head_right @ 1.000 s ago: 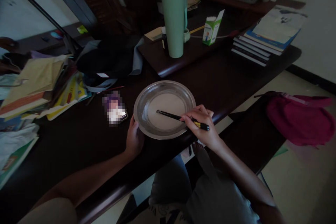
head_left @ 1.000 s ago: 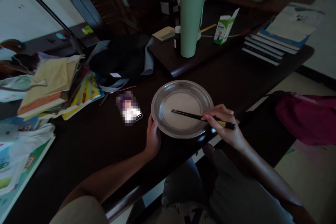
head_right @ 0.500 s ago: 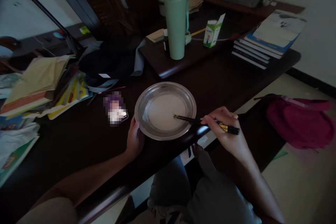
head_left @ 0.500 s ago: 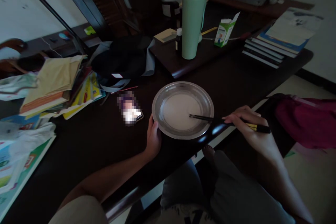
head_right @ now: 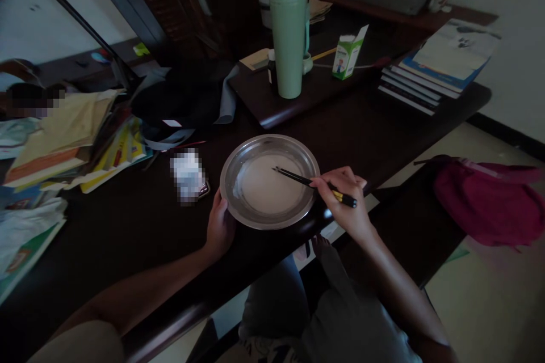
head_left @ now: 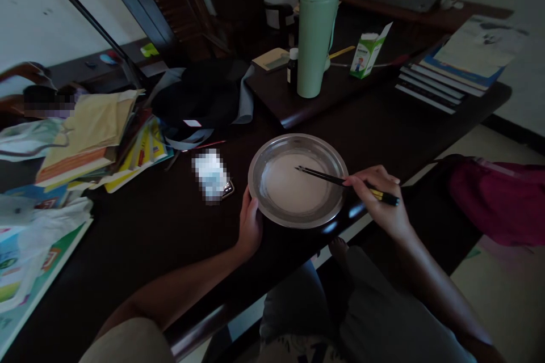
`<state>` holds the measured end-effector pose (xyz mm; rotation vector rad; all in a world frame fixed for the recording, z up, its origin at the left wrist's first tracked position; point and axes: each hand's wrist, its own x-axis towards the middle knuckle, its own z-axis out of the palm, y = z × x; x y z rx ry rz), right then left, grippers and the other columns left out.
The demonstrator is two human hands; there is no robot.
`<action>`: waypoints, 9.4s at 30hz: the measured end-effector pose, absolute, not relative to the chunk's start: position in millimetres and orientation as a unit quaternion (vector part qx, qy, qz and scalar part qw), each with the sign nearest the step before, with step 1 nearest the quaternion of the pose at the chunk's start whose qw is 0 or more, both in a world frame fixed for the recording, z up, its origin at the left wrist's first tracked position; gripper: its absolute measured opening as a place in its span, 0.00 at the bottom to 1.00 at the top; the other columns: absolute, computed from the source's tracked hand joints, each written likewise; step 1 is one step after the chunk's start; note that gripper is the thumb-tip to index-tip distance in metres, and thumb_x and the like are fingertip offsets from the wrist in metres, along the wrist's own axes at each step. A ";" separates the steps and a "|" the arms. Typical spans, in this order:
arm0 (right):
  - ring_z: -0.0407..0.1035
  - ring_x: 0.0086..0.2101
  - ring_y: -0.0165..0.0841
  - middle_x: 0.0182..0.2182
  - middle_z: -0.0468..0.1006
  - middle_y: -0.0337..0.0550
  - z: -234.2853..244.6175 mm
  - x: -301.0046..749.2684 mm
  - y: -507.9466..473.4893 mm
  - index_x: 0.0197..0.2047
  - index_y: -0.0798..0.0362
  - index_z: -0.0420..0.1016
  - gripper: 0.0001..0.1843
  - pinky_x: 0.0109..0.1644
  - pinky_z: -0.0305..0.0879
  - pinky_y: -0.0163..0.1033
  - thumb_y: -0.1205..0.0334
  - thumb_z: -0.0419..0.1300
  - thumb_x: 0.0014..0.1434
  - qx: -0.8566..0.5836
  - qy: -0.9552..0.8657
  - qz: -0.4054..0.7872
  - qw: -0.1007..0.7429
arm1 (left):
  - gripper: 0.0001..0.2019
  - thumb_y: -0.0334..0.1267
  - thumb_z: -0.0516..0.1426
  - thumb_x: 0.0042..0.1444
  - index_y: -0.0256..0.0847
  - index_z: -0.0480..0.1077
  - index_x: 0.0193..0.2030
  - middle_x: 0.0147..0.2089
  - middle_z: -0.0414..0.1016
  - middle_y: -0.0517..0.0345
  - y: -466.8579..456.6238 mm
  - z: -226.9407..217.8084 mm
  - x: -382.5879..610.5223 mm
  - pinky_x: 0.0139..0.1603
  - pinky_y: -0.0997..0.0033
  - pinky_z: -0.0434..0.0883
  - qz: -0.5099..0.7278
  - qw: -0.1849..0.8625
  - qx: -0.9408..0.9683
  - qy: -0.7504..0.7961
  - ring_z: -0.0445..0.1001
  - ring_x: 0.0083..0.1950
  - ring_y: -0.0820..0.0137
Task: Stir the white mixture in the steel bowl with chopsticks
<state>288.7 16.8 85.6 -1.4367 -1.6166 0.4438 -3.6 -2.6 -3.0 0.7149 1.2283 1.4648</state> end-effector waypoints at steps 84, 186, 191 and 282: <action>0.78 0.39 0.41 0.34 0.90 0.38 73.4 267.0 14.7 0.34 0.42 0.87 0.18 0.50 0.59 0.52 0.49 0.61 0.73 -0.553 -0.683 0.152 0.453 | 0.28 0.60 0.66 0.62 0.49 0.77 0.64 0.66 0.82 0.50 -1.3 -4.0 -4.4 0.76 0.48 0.71 0.618 0.527 0.307 0.496 0.76 0.73 0.51; 0.79 0.35 0.40 0.31 0.87 0.41 99.3 310.8 -8.9 0.31 0.43 0.86 0.20 0.44 0.69 0.50 0.46 0.63 0.71 -0.593 -0.647 0.184 0.441 | 0.29 0.59 0.65 0.64 0.52 0.76 0.67 0.69 0.81 0.50 -1.1 -7.3 -5.7 0.76 0.47 0.71 0.615 0.513 0.324 0.503 0.74 0.74 0.50; 0.80 0.33 0.38 0.31 0.86 0.42 106.2 311.9 -17.7 0.34 0.43 0.88 0.20 0.39 0.70 0.47 0.45 0.63 0.73 -0.536 -0.689 0.272 0.406 | 0.29 0.58 0.67 0.62 0.51 0.77 0.66 0.68 0.81 0.51 -0.7 -8.6 -4.9 0.74 0.51 0.72 0.628 0.515 0.301 0.499 0.77 0.72 0.52; 0.77 0.41 0.43 0.35 0.89 0.40 71.0 280.9 11.0 0.34 0.41 0.87 0.19 0.52 0.62 0.55 0.47 0.61 0.73 -0.587 -0.665 0.149 0.437 | 0.29 0.61 0.66 0.62 0.50 0.77 0.65 0.67 0.81 0.50 -0.8 -5.9 -3.7 0.74 0.49 0.73 0.616 0.512 0.313 0.510 0.77 0.71 0.51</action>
